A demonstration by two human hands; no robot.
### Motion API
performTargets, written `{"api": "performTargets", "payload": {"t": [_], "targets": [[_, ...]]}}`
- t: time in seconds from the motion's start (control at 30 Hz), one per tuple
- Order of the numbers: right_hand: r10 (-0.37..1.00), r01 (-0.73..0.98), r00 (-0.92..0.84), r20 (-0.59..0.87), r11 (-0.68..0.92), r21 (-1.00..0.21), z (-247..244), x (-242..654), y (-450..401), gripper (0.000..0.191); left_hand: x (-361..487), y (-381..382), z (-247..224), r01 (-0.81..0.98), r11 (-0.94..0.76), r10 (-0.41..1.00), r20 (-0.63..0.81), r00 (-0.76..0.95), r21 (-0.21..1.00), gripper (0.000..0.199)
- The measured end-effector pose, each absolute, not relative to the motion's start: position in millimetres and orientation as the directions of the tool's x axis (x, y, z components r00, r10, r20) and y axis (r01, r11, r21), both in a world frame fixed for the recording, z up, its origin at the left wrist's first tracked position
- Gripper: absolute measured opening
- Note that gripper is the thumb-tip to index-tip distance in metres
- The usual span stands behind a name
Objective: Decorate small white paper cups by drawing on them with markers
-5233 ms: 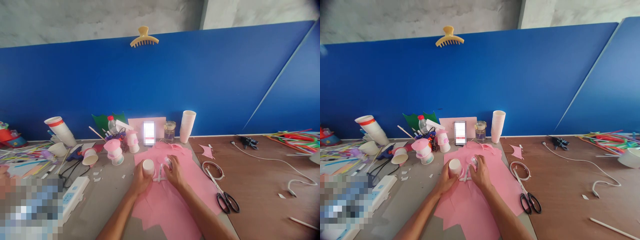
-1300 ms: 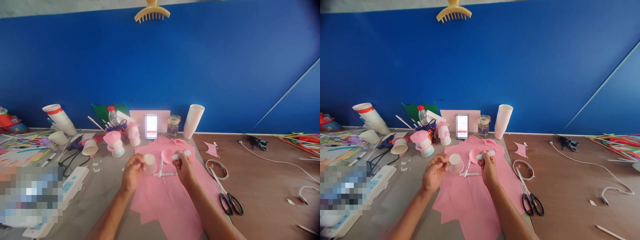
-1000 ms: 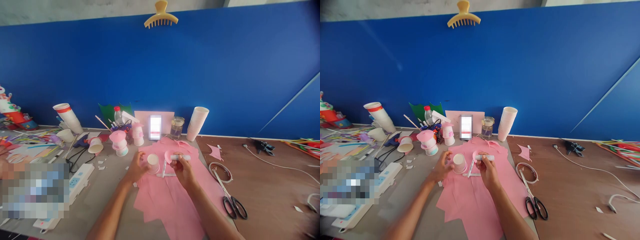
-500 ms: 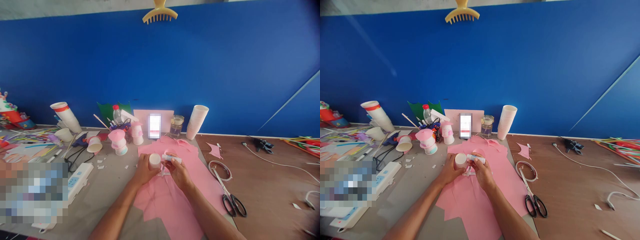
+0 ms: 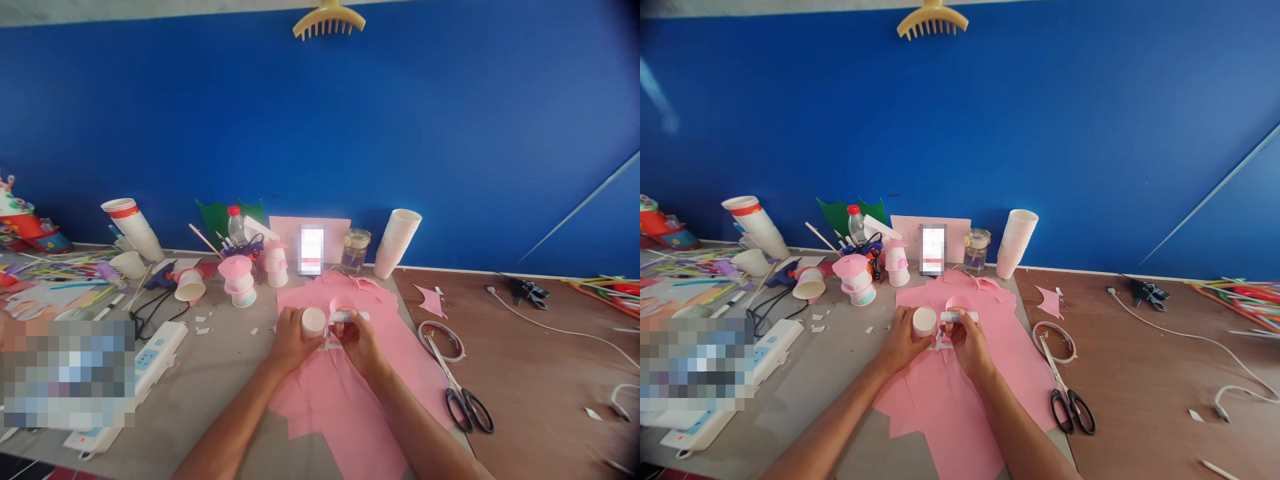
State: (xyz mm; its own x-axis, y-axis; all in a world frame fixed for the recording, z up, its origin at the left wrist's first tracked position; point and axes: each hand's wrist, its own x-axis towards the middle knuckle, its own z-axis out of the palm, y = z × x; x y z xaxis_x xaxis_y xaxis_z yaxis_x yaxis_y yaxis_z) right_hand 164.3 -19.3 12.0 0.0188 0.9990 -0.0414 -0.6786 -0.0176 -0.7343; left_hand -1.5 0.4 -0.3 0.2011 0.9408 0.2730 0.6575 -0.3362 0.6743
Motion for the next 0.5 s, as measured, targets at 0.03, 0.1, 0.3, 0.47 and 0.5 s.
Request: {"api": "performTargets", "payload": {"t": [0.03,0.1,0.3,0.47,0.5], "targets": [[0.998,-0.694,0.01,-0.063,-0.039,-0.719,12.3,165.1,-18.6,0.022,-2.0,0.9,-1.6,0.66,-0.338,0.94,0.276,0.201,0.671,0.047],[0.995,-0.716,-0.01,-0.094,-0.073,-0.694,13.0,166.1,-17.8,0.021,-2.9,1.7,-3.7,0.66,-0.34,0.939,0.278,0.202,0.67,0.046],[0.994,-0.735,-0.088,-0.07,-0.112,-0.669,12.9,165.4,-18.3,0.022,-5.0,4.2,-8.8,0.628,-0.345,0.938,0.272,0.214,0.698,0.049],[0.992,-0.725,-0.123,-0.02,-0.103,-0.681,15.5,166.6,-21.2,0.022,-12.9,5.6,-4.1,0.576,-0.393,0.915,0.365,0.17,0.717,0.063],[0.992,-0.725,-0.128,-0.01,-0.1,-0.682,16.8,166.9,-22.1,0.025,-15.4,5.2,-1.1,0.563,-0.416,0.899,0.416,0.137,0.714,0.062]]}}
